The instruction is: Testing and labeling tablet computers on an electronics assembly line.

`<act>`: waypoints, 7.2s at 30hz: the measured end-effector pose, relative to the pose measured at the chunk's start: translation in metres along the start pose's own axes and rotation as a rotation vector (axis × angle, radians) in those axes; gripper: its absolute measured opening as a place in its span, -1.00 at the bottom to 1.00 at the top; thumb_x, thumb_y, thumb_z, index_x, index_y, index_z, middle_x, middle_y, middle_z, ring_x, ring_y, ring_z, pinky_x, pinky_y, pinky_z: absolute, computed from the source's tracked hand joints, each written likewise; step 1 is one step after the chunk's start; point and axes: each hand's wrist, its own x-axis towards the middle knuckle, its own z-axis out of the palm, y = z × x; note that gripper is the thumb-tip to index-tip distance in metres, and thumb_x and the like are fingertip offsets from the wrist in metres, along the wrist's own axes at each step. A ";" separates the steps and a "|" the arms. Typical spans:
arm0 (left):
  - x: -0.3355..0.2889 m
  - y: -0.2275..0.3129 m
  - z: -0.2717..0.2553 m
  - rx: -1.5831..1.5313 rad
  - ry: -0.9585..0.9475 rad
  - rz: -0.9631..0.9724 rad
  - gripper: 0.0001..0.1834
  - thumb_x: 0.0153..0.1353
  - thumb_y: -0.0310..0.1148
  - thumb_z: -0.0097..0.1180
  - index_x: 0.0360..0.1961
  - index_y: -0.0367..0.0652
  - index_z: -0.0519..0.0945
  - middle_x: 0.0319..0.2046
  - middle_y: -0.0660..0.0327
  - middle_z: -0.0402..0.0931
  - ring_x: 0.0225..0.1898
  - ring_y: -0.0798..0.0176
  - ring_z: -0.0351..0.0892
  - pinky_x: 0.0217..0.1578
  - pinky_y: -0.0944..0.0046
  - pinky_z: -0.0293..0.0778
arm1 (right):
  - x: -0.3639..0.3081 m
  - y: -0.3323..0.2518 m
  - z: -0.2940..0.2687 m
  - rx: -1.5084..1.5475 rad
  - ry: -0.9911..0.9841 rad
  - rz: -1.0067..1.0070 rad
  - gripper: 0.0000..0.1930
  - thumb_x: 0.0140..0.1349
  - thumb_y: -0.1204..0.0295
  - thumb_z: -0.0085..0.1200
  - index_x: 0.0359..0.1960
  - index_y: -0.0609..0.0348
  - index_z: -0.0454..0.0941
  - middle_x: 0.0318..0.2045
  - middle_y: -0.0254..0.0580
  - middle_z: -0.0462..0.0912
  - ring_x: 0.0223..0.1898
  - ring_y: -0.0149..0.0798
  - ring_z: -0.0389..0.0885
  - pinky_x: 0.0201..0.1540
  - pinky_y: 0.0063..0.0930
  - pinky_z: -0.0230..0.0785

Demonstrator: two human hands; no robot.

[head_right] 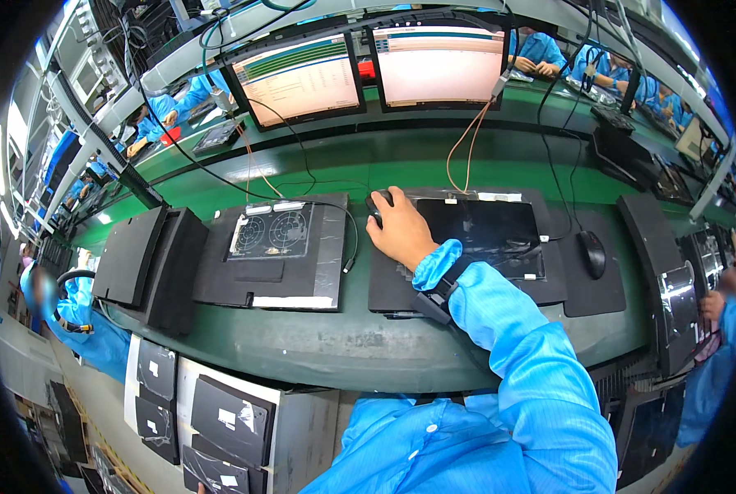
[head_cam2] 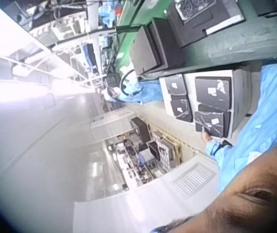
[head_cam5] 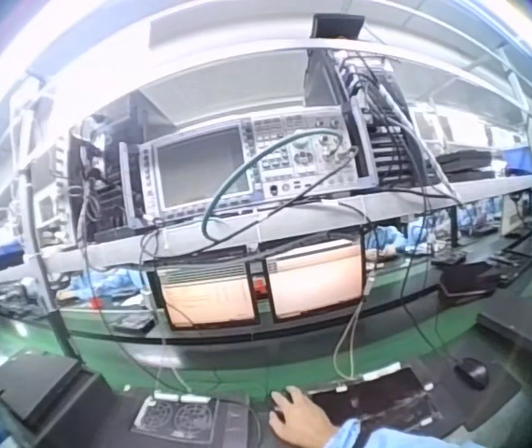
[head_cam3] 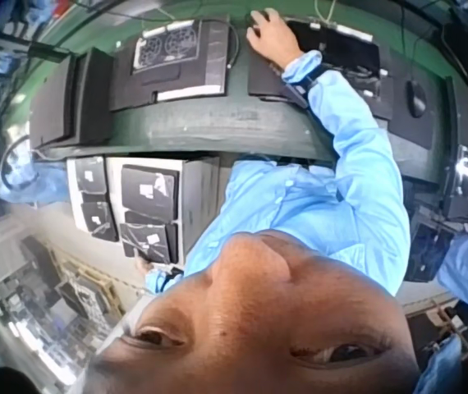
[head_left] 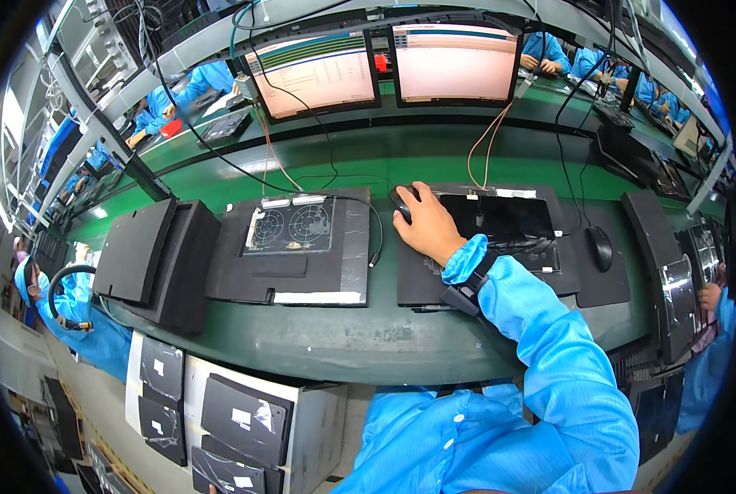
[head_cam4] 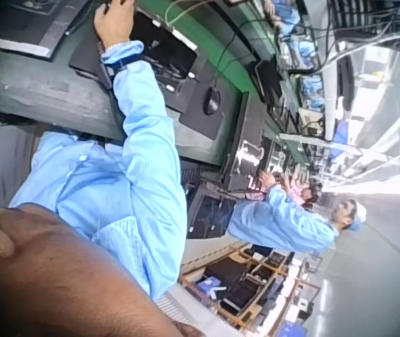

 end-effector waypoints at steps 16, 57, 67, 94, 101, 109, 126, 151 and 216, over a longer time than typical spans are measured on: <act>-0.012 0.040 0.043 0.387 0.315 0.229 -0.33 0.28 0.08 0.36 0.05 -0.42 0.68 -0.04 -0.02 0.70 -0.08 0.06 0.64 0.03 0.08 0.56 | -0.001 0.001 0.002 -0.028 0.025 -0.047 -0.57 0.33 0.28 0.15 0.19 0.18 0.57 0.24 0.25 0.44 0.12 0.25 0.58 0.16 -0.04 0.53; -0.415 0.216 0.470 0.007 -1.304 1.159 -0.90 0.42 -0.49 0.20 -0.18 -0.33 0.66 -0.42 0.25 0.56 -0.46 0.46 0.48 -0.45 0.43 0.38 | -0.342 0.250 -0.398 -1.194 0.182 0.867 -0.28 0.14 0.14 0.36 0.28 0.25 0.46 0.26 0.06 0.53 0.36 0.09 0.40 0.29 0.09 0.31; -0.417 0.211 0.469 -0.061 -1.302 1.210 -0.84 0.44 -0.43 0.17 -0.16 -0.35 0.66 -0.46 0.23 0.55 -0.48 0.43 0.46 -0.44 0.41 0.38 | -0.320 0.204 -0.420 -1.249 0.583 0.358 -0.76 0.22 0.50 0.11 -0.07 0.17 0.60 -0.13 -0.15 0.72 -0.10 -0.11 0.70 0.03 -0.21 0.50; -0.261 0.247 0.324 -0.970 -1.073 0.323 -0.59 0.44 -0.40 0.08 0.24 -0.36 0.54 0.20 0.03 0.61 0.23 0.08 0.58 0.35 0.04 0.38 | -0.021 -0.026 0.013 -0.232 -0.358 -0.648 -0.78 0.09 0.34 0.21 -0.25 0.13 0.70 -0.26 -0.18 0.67 0.06 -0.08 0.54 0.35 0.08 0.18; -0.259 0.255 0.348 -1.067 -1.120 0.261 -0.48 0.46 -0.40 0.10 0.39 -0.25 0.40 0.32 0.07 0.48 0.33 0.01 0.47 0.41 -0.10 0.33 | -0.030 -0.044 -0.011 -0.043 -0.236 -0.689 -0.82 0.30 0.31 0.21 -0.16 0.09 0.70 -0.27 -0.17 0.62 -0.03 -0.05 0.58 0.28 0.04 0.34; -0.268 0.273 0.393 -1.169 -1.362 -0.076 -0.54 0.41 -0.48 0.11 0.32 -0.22 0.49 0.25 0.08 0.58 0.29 0.03 0.54 0.38 -0.04 0.40 | -0.048 -0.115 -0.067 0.502 -0.172 -0.435 -0.76 0.39 0.40 0.16 0.02 0.18 0.65 -0.29 -0.11 0.65 -0.24 0.03 0.62 -0.08 -0.15 0.44; -0.283 0.267 0.377 -1.038 -1.299 0.015 -0.63 0.42 -0.47 0.12 0.22 -0.25 0.55 0.14 0.09 0.65 0.19 0.08 0.63 0.30 0.02 0.51 | -0.059 -0.115 -0.071 0.447 -0.116 -0.572 -0.82 0.22 0.52 0.31 -0.15 0.21 0.66 -0.30 -0.13 0.70 -0.24 -0.04 0.65 -0.12 -0.19 0.46; -0.204 0.381 0.468 0.080 -1.728 -0.215 -0.49 0.32 -0.05 0.38 0.00 -0.30 0.61 -0.10 0.03 0.71 -0.14 0.15 0.74 -0.23 0.24 0.62 | -0.016 -0.067 0.011 -0.091 -0.111 -0.454 -0.24 0.13 -0.29 0.27 0.12 0.11 0.67 -0.04 0.02 0.62 0.12 0.00 0.56 0.46 0.34 0.03; -0.396 0.216 0.324 -0.150 -1.674 1.107 -0.45 0.26 -0.17 0.38 0.19 -0.24 0.59 0.06 0.08 0.63 0.09 0.10 0.61 0.11 0.03 0.53 | -0.284 -0.072 -0.206 -0.160 0.368 -0.724 -0.83 0.34 0.23 0.26 -0.08 -0.16 0.62 -0.01 -0.38 0.63 0.07 -0.28 0.65 0.21 -0.16 0.45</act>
